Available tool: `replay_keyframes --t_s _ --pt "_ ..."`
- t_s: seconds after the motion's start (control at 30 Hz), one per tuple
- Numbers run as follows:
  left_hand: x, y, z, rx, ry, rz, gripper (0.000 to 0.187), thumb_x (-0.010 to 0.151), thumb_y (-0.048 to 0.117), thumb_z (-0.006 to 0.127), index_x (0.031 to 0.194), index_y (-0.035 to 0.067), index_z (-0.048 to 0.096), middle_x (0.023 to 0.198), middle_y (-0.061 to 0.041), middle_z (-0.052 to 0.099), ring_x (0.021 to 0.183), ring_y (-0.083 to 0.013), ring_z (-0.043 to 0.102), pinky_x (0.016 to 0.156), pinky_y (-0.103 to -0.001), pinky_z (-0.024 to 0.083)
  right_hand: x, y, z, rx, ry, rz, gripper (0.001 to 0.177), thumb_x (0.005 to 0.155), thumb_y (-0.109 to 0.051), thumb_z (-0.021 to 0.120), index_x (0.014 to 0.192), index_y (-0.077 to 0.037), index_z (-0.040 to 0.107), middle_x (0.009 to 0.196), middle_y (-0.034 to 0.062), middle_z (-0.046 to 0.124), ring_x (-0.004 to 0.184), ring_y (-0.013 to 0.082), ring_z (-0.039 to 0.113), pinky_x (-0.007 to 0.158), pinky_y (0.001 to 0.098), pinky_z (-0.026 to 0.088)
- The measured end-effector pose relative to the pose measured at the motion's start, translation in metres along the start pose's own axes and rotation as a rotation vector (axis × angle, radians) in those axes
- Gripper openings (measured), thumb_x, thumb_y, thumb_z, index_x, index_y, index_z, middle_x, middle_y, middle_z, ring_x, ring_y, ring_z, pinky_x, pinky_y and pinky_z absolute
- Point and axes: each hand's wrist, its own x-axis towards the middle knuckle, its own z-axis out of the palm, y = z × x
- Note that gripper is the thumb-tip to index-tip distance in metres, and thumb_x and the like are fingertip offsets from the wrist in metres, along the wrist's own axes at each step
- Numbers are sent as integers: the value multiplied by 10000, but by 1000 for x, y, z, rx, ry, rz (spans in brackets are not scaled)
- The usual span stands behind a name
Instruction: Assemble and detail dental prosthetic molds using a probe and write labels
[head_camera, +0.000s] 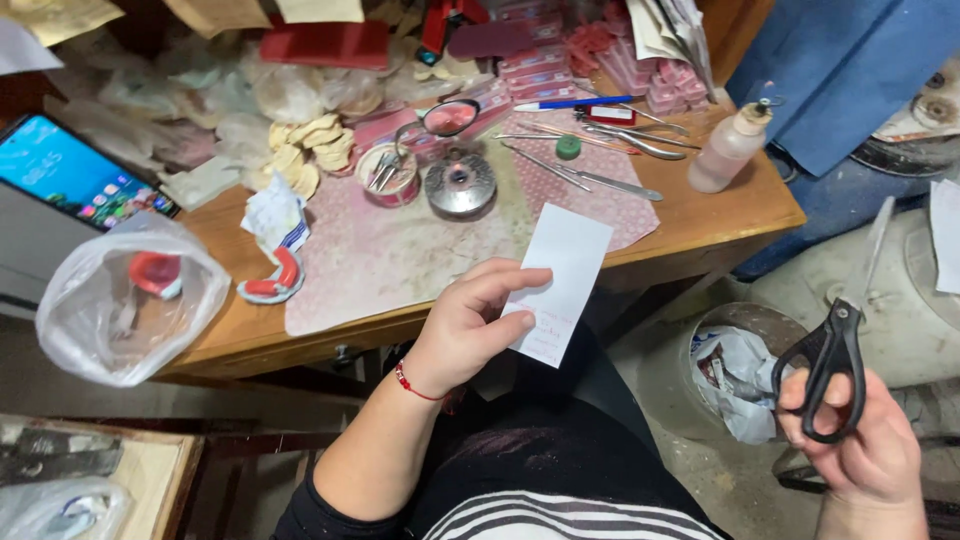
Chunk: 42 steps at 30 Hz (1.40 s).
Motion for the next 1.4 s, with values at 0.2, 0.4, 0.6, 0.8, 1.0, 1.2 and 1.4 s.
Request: replay_keyframes --t_s 0.2,0.4,0.6,0.8,1.0,1.2,1.4 --pt "-11 2 -16 -20 1 18 413 902 105 717 1313 95 679 1293 -81 609 1111 -158 618 900 -250 493 13 10 49 -35 -121 -7 403 725 -213 797 984 -69 524 754 119 632 681 194 589 642 290 438" --pt "-12 2 -35 16 -61 43 506 915 175 728 1405 119 616 1370 -78 549 1102 -141 578 863 -239 456 20 5 84 -413 -312 271 895 730 -47 800 1546 -128 442 802 168 716 724 208 640 715 329 474" --pt "-1 8 -49 23 -205 62 582 923 219 718 1470 112 551 1428 -83 506 927 -91 540 707 -212 416 29 1 96 -440 -556 390 939 652 -354 930 1461 -18 591 812 57 607 696 162 555 646 271 405" --pt "9 12 -46 65 -370 51 621 900 270 729 1476 134 540 1437 -88 527 1184 -123 541 792 -204 474 37 0 127 -483 -675 393 947 649 -440 942 1438 -15 634 733 2 551 638 119 455 609 259 351" --pt "13 11 -43 39 -438 17 614 886 182 722 1471 133 541 1465 -85 516 1033 -80 555 719 -182 466 43 4 135 -536 -686 387 916 659 -449 919 1429 -26 661 805 -15 614 708 102 512 678 230 386" --pt "16 10 -47 40 -459 13 607 901 212 724 1473 134 539 1479 -85 511 1017 -76 553 709 -182 451 44 8 143 -477 -714 376 743 758 -305 889 1401 -11 662 750 -24 532 670 90 477 616 241 360" --pt "16 6 -49 59 -472 7 634 889 181 729 1487 141 521 1500 -96 495 1117 -92 560 725 -175 481 44 18 138 -606 -709 279 641 778 -187 897 1366 -24 699 639 -52 339 562 81 355 524 243 302"
